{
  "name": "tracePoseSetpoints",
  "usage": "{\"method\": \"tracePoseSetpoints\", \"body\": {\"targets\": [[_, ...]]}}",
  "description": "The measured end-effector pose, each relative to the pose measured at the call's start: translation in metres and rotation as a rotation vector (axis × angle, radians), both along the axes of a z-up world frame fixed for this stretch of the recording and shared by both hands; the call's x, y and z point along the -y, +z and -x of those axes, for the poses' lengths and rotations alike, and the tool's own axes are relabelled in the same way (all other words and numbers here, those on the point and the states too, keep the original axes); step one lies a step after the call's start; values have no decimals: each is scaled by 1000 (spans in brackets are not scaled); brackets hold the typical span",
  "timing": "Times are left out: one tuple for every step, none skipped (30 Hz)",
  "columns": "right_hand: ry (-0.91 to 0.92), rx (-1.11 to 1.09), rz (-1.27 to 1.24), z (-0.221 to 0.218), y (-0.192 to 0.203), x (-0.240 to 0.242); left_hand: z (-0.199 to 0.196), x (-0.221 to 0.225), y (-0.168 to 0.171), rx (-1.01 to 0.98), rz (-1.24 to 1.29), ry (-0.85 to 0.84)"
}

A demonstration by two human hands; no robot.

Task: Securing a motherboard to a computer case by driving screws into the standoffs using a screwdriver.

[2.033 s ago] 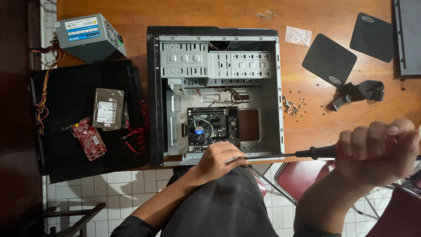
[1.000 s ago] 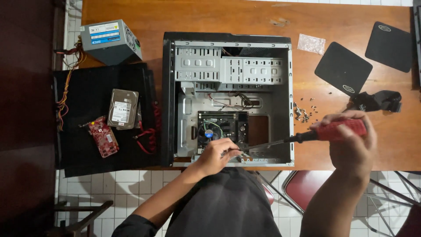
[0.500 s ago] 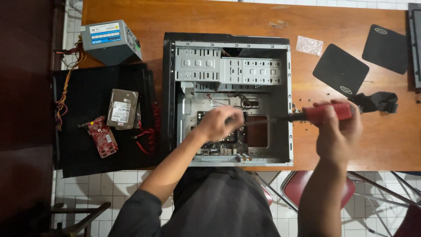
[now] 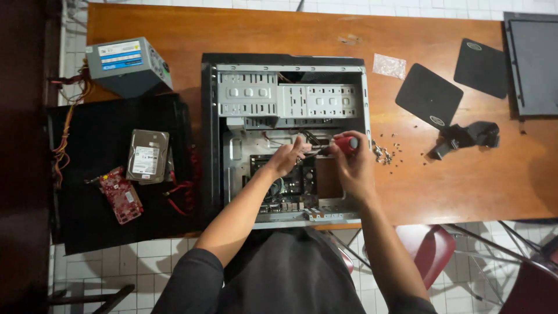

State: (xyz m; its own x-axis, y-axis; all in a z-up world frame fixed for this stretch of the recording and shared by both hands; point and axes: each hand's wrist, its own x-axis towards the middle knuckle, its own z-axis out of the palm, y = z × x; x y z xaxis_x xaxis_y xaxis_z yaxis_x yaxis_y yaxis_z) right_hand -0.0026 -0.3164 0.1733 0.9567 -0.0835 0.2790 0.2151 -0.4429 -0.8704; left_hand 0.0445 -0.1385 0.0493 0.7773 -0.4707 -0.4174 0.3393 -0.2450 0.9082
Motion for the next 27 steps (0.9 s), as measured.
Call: {"method": "tracePoseSetpoints", "body": {"targets": [[9, -2, 56, -2, -2, -1, -1, -2, -5, -40, 74, 35], [15, 1, 54, -5, 0, -4, -3, -3, -1, -38, 73, 42], [21, -39, 46, -5, 1, -5, -2, -4, 3, -50, 92, 35], [27, -78, 37, -6, 2, -7, -1, -5, 6, -62, 111, 29], [26, -78, 38, -6, 1, -9, -2, -4, 1, -62, 112, 28], [22, -73, 71, -7, 0, -10, -2, -3, -3, -51, 119, 22], [18, -69, 105, -7, -1, -11, -3, -1, -8, -42, 126, 17], [17, -69, 107, -8, -4, -10, -3, -1, -10, -42, 127, 16], [30, -80, 82, -10, -7, -9, -4, 0, -12, -27, 115, 11], [44, -91, 58, -12, -10, -8, -5, 0, -14, -11, 102, 6], [43, -91, 58, -13, -10, -8, -6, 0, -17, -10, 102, 5], [46, -100, 65, -13, -11, -7, -6, 1, -19, -14, 103, 13], [50, -111, 71, -14, -12, -7, -5, 1, -22, -18, 104, 21], [50, -110, 71, -14, -11, -8, -6, 1, -20, -17, 104, 21], [52, -116, 70, -15, -10, -8, -6, 0, -17, -16, 95, 27], [53, -123, 68, -15, -9, -9, -6, 0, -15, -15, 86, 33], [51, -122, 68, -15, -8, -9, -5, -1, -14, -14, 86, 30], [59, -120, 68, -16, -8, -10, -5, -1, -13, -13, 104, 38], [65, -117, 69, -16, -7, -9, -4, -2, -13, -11, 122, 43], [60, -117, 68, -16, -11, -9, -5, -1, -16, -11, 121, 38], [74, -105, 82, -17, -15, -9, -6, 0, -19, -17, 109, 37], [88, -93, 97, -18, -19, -8, -7, 1, -21, -24, 97, 36], [82, -92, 95, -17, -20, -10, -6, 1, -20, -23, 96, 30], [96, -104, 103, -17, -21, -11, -5, 1, -19, -33, 97, 25], [112, -115, 112, -16, -22, -13, -5, 1, -18, -43, 99, 22], [109, -114, 111, -17, -21, -13, -6, 1, -18, -41, 98, 19], [110, -113, 118, -17, -19, -14, -6, 1, -18, -45, 105, 26]]}}
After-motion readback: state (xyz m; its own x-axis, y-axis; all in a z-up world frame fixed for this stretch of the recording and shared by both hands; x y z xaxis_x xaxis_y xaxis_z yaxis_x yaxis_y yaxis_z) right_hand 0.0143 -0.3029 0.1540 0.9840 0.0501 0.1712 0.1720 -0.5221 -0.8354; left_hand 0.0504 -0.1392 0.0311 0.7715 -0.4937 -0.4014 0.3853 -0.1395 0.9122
